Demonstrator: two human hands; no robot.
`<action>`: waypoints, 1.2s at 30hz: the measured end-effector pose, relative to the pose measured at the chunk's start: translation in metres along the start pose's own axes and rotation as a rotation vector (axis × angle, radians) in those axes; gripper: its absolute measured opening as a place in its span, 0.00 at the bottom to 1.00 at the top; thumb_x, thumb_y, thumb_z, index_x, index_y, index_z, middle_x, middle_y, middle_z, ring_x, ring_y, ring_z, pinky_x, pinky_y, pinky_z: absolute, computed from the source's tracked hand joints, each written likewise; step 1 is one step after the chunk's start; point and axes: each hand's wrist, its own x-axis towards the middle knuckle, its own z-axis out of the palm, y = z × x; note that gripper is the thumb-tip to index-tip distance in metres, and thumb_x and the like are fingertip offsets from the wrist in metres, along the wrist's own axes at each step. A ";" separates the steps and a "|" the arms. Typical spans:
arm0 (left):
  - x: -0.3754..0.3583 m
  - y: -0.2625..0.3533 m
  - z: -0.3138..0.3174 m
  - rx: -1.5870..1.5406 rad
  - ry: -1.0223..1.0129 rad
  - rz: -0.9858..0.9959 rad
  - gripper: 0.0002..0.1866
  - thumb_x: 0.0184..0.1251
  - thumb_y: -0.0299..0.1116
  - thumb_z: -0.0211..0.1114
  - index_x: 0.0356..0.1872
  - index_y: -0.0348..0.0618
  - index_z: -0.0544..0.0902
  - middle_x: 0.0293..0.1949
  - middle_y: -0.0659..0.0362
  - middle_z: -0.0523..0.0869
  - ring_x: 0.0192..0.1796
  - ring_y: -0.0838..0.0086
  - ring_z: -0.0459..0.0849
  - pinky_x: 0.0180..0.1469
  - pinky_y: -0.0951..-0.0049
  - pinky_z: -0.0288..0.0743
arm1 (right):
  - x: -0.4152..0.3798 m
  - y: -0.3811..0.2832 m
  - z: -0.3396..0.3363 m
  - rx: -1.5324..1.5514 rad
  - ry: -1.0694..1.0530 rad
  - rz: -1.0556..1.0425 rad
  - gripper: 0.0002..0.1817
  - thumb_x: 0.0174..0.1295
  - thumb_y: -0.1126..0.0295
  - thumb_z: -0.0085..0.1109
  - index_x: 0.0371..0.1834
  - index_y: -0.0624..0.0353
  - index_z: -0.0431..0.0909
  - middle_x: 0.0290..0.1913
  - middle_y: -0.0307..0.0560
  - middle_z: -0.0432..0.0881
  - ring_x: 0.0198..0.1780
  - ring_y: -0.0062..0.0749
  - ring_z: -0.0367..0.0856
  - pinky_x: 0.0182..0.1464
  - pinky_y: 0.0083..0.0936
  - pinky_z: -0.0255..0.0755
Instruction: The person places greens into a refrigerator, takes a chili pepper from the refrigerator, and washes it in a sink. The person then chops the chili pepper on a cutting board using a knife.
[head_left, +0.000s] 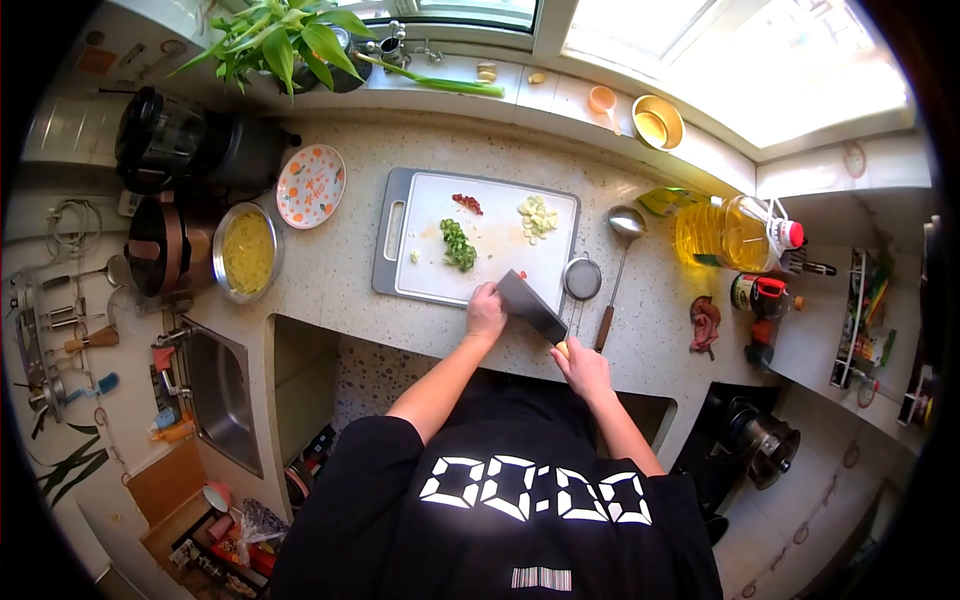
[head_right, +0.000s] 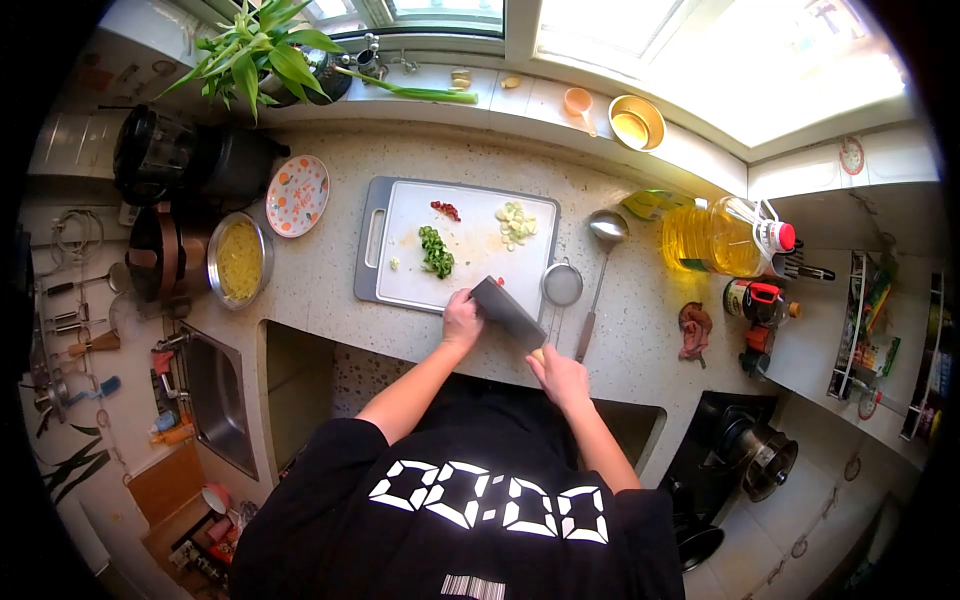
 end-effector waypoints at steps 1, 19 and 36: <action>0.000 0.000 0.000 0.003 -0.007 -0.003 0.09 0.53 0.21 0.65 0.35 0.41 0.86 0.40 0.54 0.84 0.47 0.55 0.83 0.51 0.60 0.80 | 0.001 0.000 0.000 -0.004 -0.007 0.005 0.24 0.71 0.43 0.55 0.42 0.56 0.72 0.30 0.60 0.85 0.36 0.61 0.85 0.38 0.53 0.77; -0.001 0.002 0.003 -0.048 0.049 -0.047 0.18 0.52 0.20 0.65 0.45 0.48 0.89 0.36 0.56 0.84 0.44 0.57 0.82 0.50 0.60 0.79 | -0.020 0.008 0.002 -0.016 0.103 -0.047 0.24 0.71 0.44 0.57 0.40 0.56 0.73 0.28 0.57 0.84 0.33 0.58 0.85 0.32 0.50 0.77; 0.000 0.002 0.001 -0.015 0.021 -0.019 0.08 0.55 0.22 0.66 0.36 0.43 0.87 0.38 0.55 0.84 0.44 0.57 0.83 0.49 0.60 0.79 | -0.011 0.002 0.000 0.013 0.043 0.020 0.25 0.70 0.42 0.56 0.42 0.56 0.73 0.30 0.60 0.85 0.37 0.61 0.86 0.38 0.53 0.77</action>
